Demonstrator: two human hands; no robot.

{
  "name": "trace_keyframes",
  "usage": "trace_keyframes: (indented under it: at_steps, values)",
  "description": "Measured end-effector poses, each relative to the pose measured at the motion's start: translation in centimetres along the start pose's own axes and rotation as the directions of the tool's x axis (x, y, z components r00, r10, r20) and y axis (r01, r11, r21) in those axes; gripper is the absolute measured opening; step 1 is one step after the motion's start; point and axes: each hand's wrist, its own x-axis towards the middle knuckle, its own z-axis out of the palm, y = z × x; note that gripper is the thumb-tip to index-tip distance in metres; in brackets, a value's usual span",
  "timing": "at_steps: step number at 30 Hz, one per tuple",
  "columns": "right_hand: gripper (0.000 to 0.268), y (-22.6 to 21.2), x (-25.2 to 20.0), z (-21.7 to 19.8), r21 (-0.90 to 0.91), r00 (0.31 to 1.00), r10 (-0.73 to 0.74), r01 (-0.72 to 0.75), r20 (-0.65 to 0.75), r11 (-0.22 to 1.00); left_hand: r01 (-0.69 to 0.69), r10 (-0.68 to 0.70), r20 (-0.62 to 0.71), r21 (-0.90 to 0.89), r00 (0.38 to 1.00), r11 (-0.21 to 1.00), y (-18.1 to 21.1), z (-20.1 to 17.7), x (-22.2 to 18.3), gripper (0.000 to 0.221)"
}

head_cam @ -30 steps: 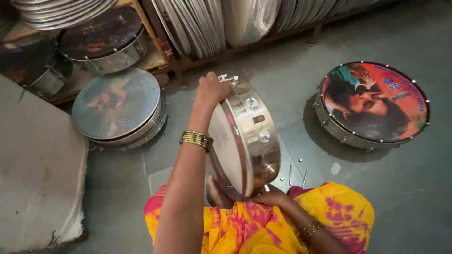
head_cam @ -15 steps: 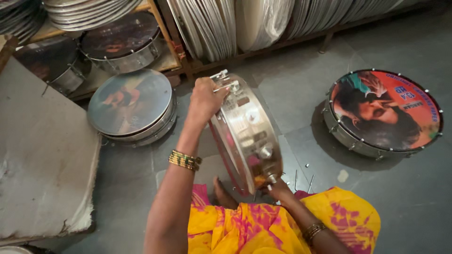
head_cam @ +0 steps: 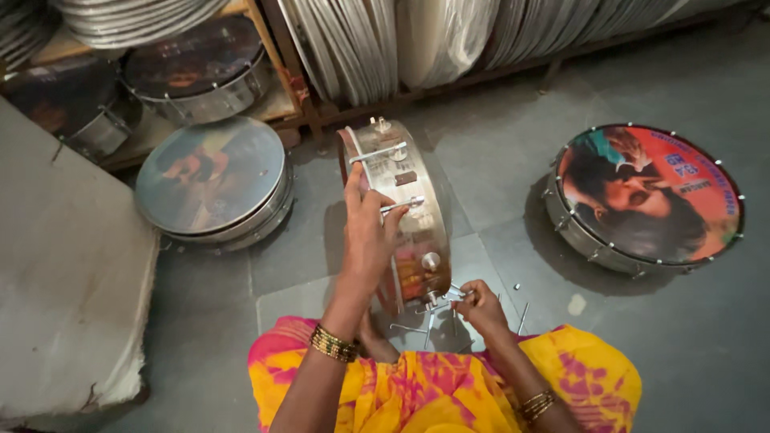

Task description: The person uses a wrench to tighten the lugs around the shell of a snare drum, then fits a hoop onto the drum and tightens the tension rods.

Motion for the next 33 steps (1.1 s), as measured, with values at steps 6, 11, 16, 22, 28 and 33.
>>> trace_keyframes:
  at_steps: [6, 11, 16, 22, 28, 33]
  values:
    - [0.033, -2.2, -0.1, -2.0, 0.017, 0.981, -0.183, 0.182, 0.062, 0.983, -0.19, 0.204, -0.034, 0.238, 0.978, 0.952, -3.2, -2.1, 0.6, 0.02]
    - [0.028, -10.8, -2.3, -2.1, -0.13, 0.982, -0.172, 0.16, -0.083, 0.979, -0.078, 0.088, -0.061, 0.142, 0.994, 0.987, -6.7, -1.8, 3.2, 0.042]
    - [0.026, -24.0, -6.6, -2.1, -0.156, 0.909, -0.405, 0.388, -0.096, 0.908, -0.095, 0.073, 0.092, 0.255, 0.993, 0.962, -4.1, -2.8, 2.7, 0.051]
    - [0.02, -34.3, -9.3, -0.3, -0.186, 0.752, -0.651, 0.628, -0.102, 0.755, -0.059, 0.054, 0.034, 0.168, 0.998, 0.984, -2.9, -0.7, 4.2, 0.041]
    - [0.02, -37.4, -7.3, 2.1, -0.186, 0.727, -0.671, 0.646, -0.148, 0.741, 0.007, -0.01, 0.029, 0.082, 1.0, 0.997, -2.8, 1.1, 4.0, 0.04]
    - [0.021, -38.0, -6.2, 2.6, -0.273, 0.762, -0.64, 0.597, -0.101, 0.754, -0.007, 0.007, 0.0, 0.091, 1.0, 0.996, -3.3, 0.9, 4.1, 0.041]
